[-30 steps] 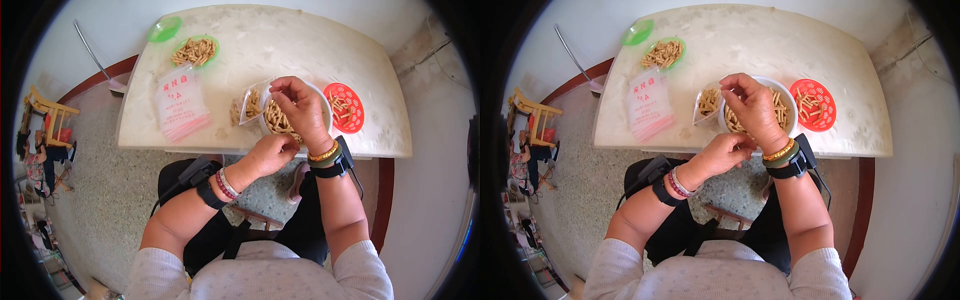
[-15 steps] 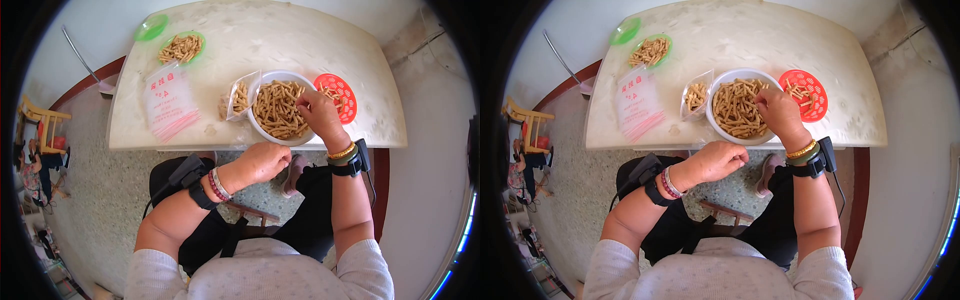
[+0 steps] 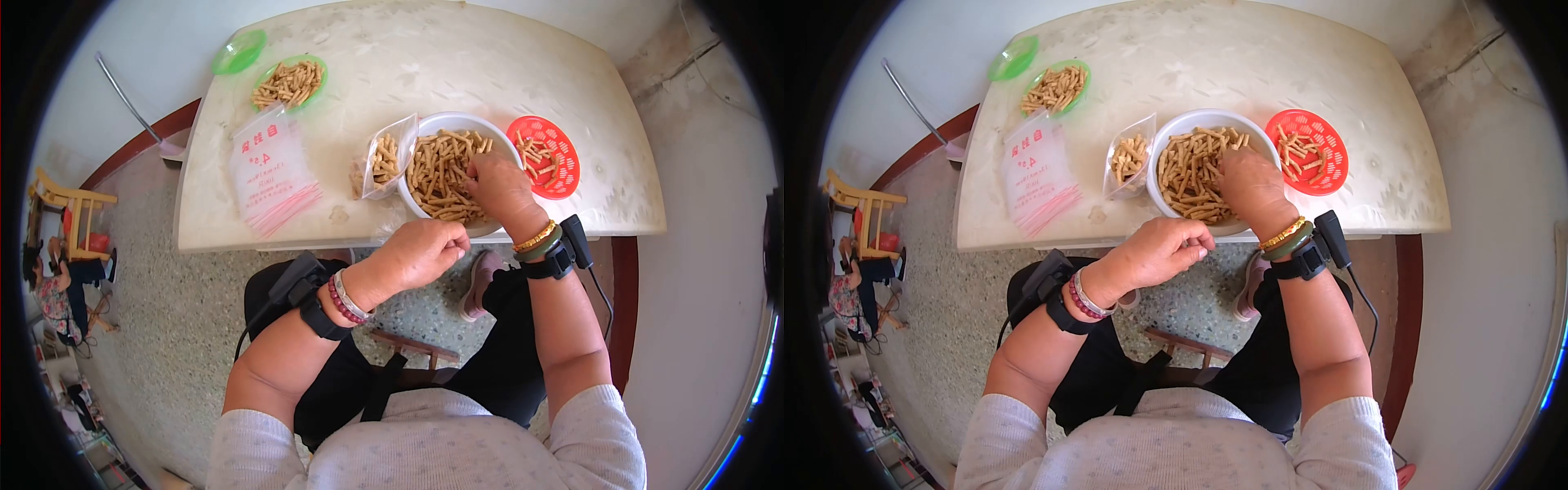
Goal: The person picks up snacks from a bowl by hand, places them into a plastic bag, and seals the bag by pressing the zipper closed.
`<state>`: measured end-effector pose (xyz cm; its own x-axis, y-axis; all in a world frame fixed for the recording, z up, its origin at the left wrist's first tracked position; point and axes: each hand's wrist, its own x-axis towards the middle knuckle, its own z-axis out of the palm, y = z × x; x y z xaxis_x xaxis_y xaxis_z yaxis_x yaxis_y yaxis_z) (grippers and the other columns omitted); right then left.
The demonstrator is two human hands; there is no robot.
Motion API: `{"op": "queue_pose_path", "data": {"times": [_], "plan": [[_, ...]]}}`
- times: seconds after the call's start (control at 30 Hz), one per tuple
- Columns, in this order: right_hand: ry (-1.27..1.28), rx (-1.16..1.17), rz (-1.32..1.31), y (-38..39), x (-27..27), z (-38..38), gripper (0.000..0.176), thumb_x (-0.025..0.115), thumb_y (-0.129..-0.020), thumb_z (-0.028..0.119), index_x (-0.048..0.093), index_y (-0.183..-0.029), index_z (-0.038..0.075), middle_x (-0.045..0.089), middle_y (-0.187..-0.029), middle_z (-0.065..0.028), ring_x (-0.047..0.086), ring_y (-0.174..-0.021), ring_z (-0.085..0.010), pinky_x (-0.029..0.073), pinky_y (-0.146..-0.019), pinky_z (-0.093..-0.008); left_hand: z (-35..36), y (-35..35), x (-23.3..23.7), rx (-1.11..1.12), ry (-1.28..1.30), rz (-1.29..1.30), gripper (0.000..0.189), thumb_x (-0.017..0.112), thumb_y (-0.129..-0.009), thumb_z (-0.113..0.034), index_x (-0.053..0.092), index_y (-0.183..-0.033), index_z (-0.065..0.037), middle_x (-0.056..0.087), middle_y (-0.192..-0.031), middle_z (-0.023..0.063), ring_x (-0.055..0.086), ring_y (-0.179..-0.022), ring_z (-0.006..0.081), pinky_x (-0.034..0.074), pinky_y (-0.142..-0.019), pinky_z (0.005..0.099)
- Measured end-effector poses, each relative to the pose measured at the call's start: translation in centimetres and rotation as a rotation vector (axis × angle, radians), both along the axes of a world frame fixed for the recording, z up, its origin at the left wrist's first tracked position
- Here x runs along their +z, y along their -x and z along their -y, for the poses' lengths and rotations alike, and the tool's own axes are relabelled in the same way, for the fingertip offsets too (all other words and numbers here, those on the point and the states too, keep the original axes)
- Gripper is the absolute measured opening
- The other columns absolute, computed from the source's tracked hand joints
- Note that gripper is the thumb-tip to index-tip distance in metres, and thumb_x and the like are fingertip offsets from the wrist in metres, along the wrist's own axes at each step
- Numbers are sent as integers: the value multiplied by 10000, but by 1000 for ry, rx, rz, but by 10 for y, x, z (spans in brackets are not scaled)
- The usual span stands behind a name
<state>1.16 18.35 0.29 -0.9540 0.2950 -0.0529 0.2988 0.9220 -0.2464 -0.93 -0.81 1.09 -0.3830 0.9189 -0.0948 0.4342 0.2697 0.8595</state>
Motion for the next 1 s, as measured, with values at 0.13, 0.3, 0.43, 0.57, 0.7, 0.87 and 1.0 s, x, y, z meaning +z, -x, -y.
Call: {"op": "queue_pose_path", "data": {"times": [0.13,0.3,0.43,0.57,0.7,0.87,1.0], "plan": [[-47,-29,-18,-3,-1,-3,138,645,-791,187,622,-865,73,640,-893,-117,624,-866,-305,500,-726,-416,1,4,5,45,-36,66,130,578,-877,-95,616,-966,-8,651,-746,80,626,-661,160,498,-648,301],[264,61,-321,-9,9,-7,102,644,-790,127,601,-840,49,645,-803,-132,643,-753,-301,512,-658,-395,0,10,0,140,-84,179,125,563,-891,-72,607,-977,6,639,-758,43,589,-636,91,497,-619,249],[400,76,-411,-14,22,0,116,668,-763,72,579,-830,38,628,-747,-122,632,-700,-276,503,-627,-363,-3,13,6,326,-189,418,135,537,-922,-74,591,-1008,14,628,-820,42,582,-678,77,488,-602,217],[464,128,-486,-18,32,6,163,701,-741,22,559,-820,26,599,-739,-75,592,-676,-191,482,-617,-297,-4,15,7,445,-299,430,180,547,-941,-104,556,-1081,9,613,-869,39,578,-753,71,478,-599,204],[496,214,-539,-21,35,7,177,699,-737,7,545,-821,36,578,-765,-88,600,-686,-212,486,-605,-309,-7,14,10,535,-400,415,234,577,-938,-149,538,-1116,-3,607,-870,30,571,-757,66,457,-577,193],[547,305,-567,-22,32,12,188,696,-730,-11,532,-803,44,551,-766,-85,572,-705,-209,478,-622,-308,-8,12,16,579,-459,483,202,580,-942,-193,570,-1077,-42,619,-829,19,547,-644,48,404,-517,163],[489,350,-583,-23,32,11,188,690,-722,-26,555,-836,39,551,-771,-76,574,-733,-206,480,-652,-303,-8,15,12,587,-450,479,148,569,-948,-187,592,-1021,-61,626,-812,13,525,-597,37,375,-496,152]]}}
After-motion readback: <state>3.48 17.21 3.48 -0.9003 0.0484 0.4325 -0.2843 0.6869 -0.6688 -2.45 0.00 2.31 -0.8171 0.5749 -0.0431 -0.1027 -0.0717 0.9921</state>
